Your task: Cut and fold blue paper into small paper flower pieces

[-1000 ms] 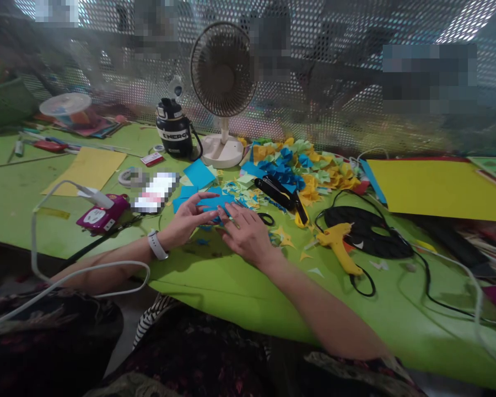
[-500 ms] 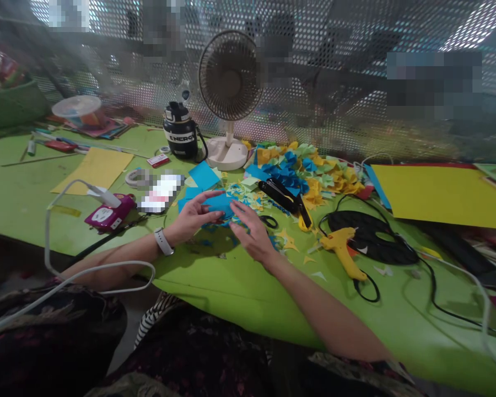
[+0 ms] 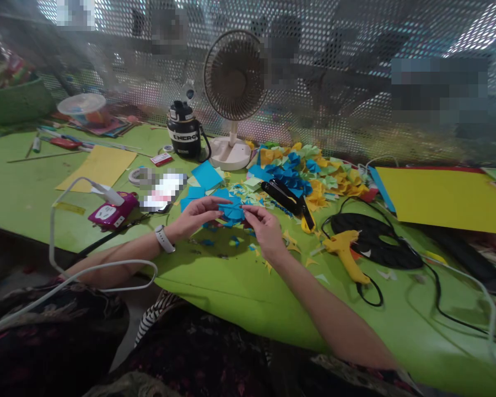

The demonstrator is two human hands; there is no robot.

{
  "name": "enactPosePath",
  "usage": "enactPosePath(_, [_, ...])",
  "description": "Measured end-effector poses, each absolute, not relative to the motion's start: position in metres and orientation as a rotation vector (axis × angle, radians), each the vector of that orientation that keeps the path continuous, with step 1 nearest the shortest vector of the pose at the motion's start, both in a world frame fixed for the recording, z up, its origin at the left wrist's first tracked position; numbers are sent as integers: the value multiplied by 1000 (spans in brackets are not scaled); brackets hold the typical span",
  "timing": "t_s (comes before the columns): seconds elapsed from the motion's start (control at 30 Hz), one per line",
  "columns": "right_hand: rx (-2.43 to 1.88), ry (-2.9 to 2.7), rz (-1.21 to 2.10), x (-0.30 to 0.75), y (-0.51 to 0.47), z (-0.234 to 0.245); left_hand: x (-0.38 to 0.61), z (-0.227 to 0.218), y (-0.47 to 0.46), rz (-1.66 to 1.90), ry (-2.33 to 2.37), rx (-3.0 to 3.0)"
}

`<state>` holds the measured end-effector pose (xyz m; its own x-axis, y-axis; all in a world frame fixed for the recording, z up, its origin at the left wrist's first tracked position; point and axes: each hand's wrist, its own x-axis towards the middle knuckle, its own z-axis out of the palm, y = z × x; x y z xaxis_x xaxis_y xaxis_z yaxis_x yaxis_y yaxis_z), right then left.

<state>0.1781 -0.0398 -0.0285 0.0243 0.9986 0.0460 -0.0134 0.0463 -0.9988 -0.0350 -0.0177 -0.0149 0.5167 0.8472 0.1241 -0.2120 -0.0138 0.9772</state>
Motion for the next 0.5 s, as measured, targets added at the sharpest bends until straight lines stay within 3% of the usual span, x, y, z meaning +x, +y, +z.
enactPosePath(0.5, [-1164, -1286, 1156, 166, -53, -22, -34, -24, -19, 1206, 761, 1978])
